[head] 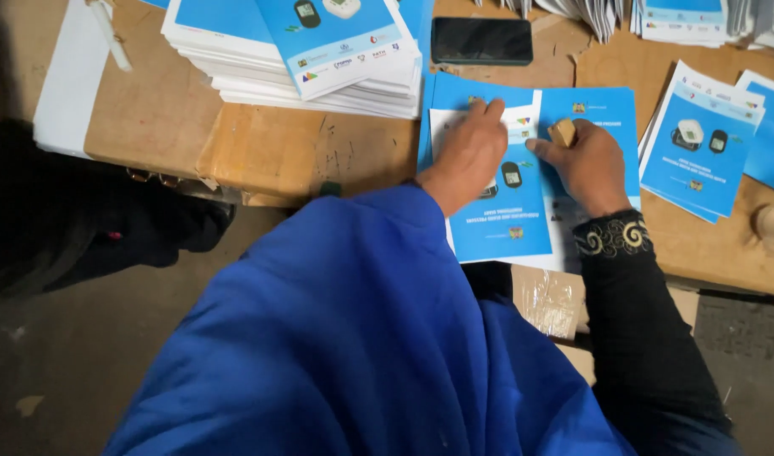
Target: Folding printed booklets and creasing the spine using a wooden block.
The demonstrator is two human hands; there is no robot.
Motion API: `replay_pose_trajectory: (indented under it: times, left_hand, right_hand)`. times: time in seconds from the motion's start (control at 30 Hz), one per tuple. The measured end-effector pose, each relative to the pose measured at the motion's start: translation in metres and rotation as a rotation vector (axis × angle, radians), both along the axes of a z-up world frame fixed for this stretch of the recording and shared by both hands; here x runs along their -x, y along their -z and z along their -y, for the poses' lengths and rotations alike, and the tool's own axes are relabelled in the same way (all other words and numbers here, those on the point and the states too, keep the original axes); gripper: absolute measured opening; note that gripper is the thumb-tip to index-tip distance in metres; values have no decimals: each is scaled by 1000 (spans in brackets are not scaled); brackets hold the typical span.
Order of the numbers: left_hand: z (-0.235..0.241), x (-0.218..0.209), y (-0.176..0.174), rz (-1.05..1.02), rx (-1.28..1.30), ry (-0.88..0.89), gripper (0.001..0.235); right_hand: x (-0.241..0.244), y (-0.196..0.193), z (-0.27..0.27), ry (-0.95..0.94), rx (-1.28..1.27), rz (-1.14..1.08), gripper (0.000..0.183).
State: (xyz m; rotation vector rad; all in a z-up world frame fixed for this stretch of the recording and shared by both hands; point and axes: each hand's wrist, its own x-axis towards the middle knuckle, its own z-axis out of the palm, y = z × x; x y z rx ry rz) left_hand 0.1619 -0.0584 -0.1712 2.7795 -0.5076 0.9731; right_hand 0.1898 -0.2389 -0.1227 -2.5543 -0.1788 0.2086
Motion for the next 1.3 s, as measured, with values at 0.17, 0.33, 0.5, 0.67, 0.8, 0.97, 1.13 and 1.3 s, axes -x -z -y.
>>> replay_pose_trajectory:
  times: [0.17, 0.33, 0.5, 0.67, 0.8, 0.97, 1.13, 1.3]
  left_hand:
    - [-14, 30, -24, -370, 108, 66, 83]
    - [-17, 35, -25, -375, -6, 11, 100]
    - [-15, 36, -20, -362, -58, -49, 108]
    - [-15, 38, -28, -383, -90, -68, 109]
    - [-15, 38, -31, -374, -47, -104, 113]
    - [-15, 35, -29, -326, -26, -127, 110]
    - [-11, 33, -15, -396, -9, -81, 107]
    - [-12, 31, -11, -376, -80, -125, 102]
  right_hand:
    - [-3, 10, 17, -126, -283, -71, 50]
    - [17, -30, -6, -280, -357, -15, 30]
    - [17, -14, -4, -411, 6, 223, 26]
    - [-21, 1, 0, -434, -76, 361, 16]
    - [-59, 14, 5, -465, -170, 439, 24]
    - [-29, -23, -22, -642, -321, 280, 21]
    - [-9, -31, -5, -720, -286, 212, 34]
    - [35, -72, 5, -752, -243, -106, 36]
